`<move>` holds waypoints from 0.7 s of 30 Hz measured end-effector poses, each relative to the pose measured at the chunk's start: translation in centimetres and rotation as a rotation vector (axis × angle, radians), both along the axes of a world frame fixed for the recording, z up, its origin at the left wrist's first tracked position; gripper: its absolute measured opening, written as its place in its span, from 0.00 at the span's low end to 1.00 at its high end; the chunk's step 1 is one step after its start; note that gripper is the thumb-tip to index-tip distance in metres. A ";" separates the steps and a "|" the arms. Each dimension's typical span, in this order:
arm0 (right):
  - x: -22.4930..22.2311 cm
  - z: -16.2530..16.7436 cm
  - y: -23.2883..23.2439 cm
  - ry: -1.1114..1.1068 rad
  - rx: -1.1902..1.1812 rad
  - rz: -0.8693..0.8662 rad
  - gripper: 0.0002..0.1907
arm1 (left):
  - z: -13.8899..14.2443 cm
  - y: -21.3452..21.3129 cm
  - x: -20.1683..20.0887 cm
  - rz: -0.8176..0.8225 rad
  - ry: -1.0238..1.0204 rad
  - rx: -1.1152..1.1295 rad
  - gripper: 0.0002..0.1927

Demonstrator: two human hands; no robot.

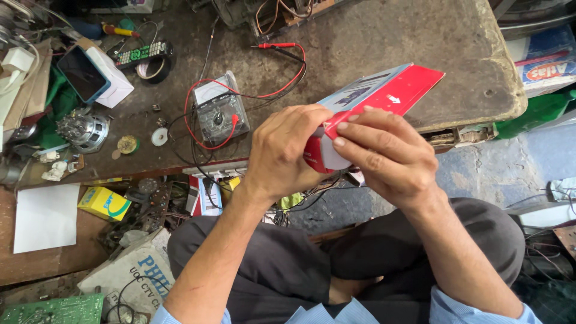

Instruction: The person tests a blue circuit board with a multimeter and a screwdriver, then wraps the board in red bubble wrap and places it into a red cardboard box. The person wipes the box with a cloth and uses a screwdriver to scrape the box's surface.

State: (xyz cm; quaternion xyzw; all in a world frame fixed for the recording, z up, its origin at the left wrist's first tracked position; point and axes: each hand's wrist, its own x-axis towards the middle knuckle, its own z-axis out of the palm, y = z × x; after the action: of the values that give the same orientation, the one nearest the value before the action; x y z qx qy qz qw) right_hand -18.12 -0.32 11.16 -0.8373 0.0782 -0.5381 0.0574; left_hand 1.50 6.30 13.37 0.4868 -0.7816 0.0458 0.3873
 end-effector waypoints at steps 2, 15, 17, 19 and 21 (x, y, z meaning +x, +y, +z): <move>-0.1 0.0 -0.2 0.050 0.004 0.010 0.17 | -0.4 0.1 0.5 -0.003 0.010 -0.008 0.31; -4.1 -7.4 -5.8 -0.256 1.219 0.141 0.31 | -4.9 3.4 5.5 0.016 0.429 0.321 0.44; -4.4 -8.3 -6.0 -0.260 1.255 0.159 0.23 | -5.2 3.6 5.6 0.013 0.390 0.308 0.45; -4.6 -8.7 -6.0 -0.203 1.239 0.028 0.14 | -5.3 3.8 5.7 0.010 0.330 0.280 0.45; -4.6 -8.6 -5.6 -0.201 1.135 -0.108 0.09 | -5.2 4.0 5.7 0.007 0.249 0.238 0.45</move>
State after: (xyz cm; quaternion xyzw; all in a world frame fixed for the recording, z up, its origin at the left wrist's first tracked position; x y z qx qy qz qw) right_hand -22.75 -5.96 2.56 -0.6150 0.3912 -0.4909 0.4772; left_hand 7.16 10.25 8.14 0.5337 -0.7258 -0.1065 0.4207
